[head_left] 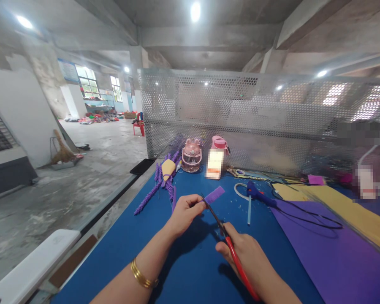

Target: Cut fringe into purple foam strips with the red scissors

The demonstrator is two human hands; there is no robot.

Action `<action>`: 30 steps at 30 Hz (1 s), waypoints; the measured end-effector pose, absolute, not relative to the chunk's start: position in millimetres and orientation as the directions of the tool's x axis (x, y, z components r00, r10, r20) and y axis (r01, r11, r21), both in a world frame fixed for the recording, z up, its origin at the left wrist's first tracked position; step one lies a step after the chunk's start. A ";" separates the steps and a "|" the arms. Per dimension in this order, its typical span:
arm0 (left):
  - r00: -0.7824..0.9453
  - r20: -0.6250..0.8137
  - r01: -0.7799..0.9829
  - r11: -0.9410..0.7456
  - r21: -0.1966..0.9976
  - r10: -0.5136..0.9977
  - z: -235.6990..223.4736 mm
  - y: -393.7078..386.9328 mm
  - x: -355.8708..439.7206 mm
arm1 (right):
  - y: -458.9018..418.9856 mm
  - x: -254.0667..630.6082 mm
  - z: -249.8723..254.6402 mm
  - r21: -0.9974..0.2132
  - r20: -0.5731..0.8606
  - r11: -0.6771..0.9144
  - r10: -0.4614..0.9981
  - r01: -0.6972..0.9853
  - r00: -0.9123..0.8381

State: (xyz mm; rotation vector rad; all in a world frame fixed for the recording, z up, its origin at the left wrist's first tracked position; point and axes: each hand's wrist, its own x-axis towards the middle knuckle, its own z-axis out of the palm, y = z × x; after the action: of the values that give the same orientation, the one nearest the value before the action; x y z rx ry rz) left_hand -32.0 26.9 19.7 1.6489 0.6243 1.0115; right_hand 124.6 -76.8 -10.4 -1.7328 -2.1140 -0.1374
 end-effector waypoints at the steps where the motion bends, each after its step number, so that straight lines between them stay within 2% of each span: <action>1: 0.505 0.310 -0.087 -0.310 0.947 0.806 20.0 26.8 -32.1 | -76.7 124.5 -10.3 -0.177 0.357 0.221 0.922 0.959 -0.147; 11: 0.503 0.331 -0.088 -0.334 0.938 0.798 16.3 27.3 -31.4 | -80.8 117.3 1.3 -0.133 0.257 0.159 0.959 0.978 -0.120; 23: 0.521 0.327 -0.093 -0.328 0.940 0.788 19.0 27.8 -32.0 | -77.5 124.5 -8.8 -0.154 0.382 0.222 0.912 0.963 -0.149; 30: 0.523 0.324 -0.107 -0.317 0.942 0.788 18.0 27.6 -32.2 | -77.7 124.4 -8.0 -0.151 0.378 0.228 0.912 0.962 -0.157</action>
State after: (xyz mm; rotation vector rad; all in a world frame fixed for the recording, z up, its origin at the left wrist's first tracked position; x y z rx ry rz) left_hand -32.2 27.6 18.0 1.6542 0.5863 1.0075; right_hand 124.4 -77.7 -8.0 -1.7293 -2.1201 -0.1748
